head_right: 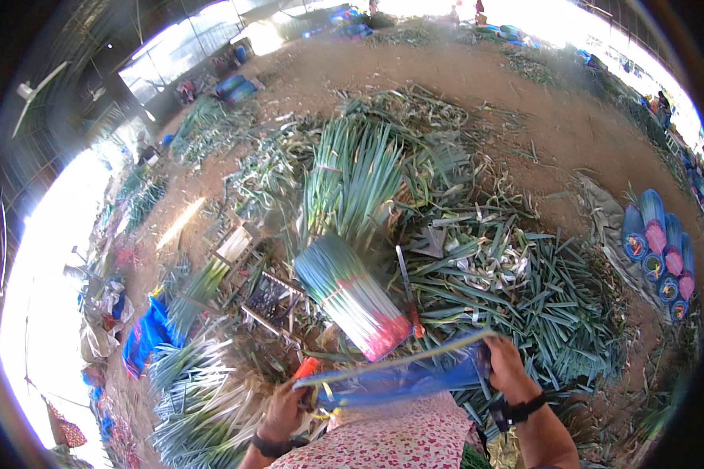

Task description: The person packages bundles of leeks into blue mesh bags and ties them securely with yellow and red plastic straps by hand.

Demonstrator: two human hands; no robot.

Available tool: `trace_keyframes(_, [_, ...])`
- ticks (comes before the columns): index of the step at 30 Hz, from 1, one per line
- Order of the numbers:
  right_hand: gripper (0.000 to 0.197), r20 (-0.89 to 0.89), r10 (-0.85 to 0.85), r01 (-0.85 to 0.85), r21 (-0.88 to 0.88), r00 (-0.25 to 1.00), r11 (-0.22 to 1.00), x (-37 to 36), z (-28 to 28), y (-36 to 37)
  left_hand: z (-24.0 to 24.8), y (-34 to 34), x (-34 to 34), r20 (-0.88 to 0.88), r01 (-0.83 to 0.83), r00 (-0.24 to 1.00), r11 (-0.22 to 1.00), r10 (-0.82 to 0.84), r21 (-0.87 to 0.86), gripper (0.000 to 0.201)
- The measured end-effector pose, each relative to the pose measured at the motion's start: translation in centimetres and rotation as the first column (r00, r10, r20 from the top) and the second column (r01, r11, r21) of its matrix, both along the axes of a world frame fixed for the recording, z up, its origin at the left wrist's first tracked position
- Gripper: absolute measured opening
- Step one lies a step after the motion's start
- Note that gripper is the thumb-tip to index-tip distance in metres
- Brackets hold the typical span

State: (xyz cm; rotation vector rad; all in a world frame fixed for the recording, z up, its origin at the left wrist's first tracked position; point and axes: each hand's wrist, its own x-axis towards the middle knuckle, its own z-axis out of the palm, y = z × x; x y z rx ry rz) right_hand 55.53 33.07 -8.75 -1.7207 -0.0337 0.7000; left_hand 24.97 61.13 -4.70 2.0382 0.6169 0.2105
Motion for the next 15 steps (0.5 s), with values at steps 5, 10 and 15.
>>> trace_keyframes(5, [0.015, -0.173, -0.173, 0.210, 0.226, 0.970, 0.951, 9.1, 4.3, 6.1, 0.6, 8.4, 9.4, 0.215, 0.276, 0.914, 0.915, -0.345, 0.294, 0.038])
trace_keyframes(10, [0.015, 0.131, -0.345, 0.307, 0.246, 0.929, 0.919, 16.7, 6.4, 5.2, 3.7, 13.4, 24.6, 0.088, 0.357, 0.934, 0.899, -0.346, -0.256, 0.012])
trace_keyframes(15, [0.017, 0.641, -0.567, 0.630, 0.163, 0.517, 0.759, 18.3, 13.4, -2.4, 8.6, 14.7, 41.0, 0.222, 0.569, 0.820, 0.714, -0.528, -0.408, 0.018])
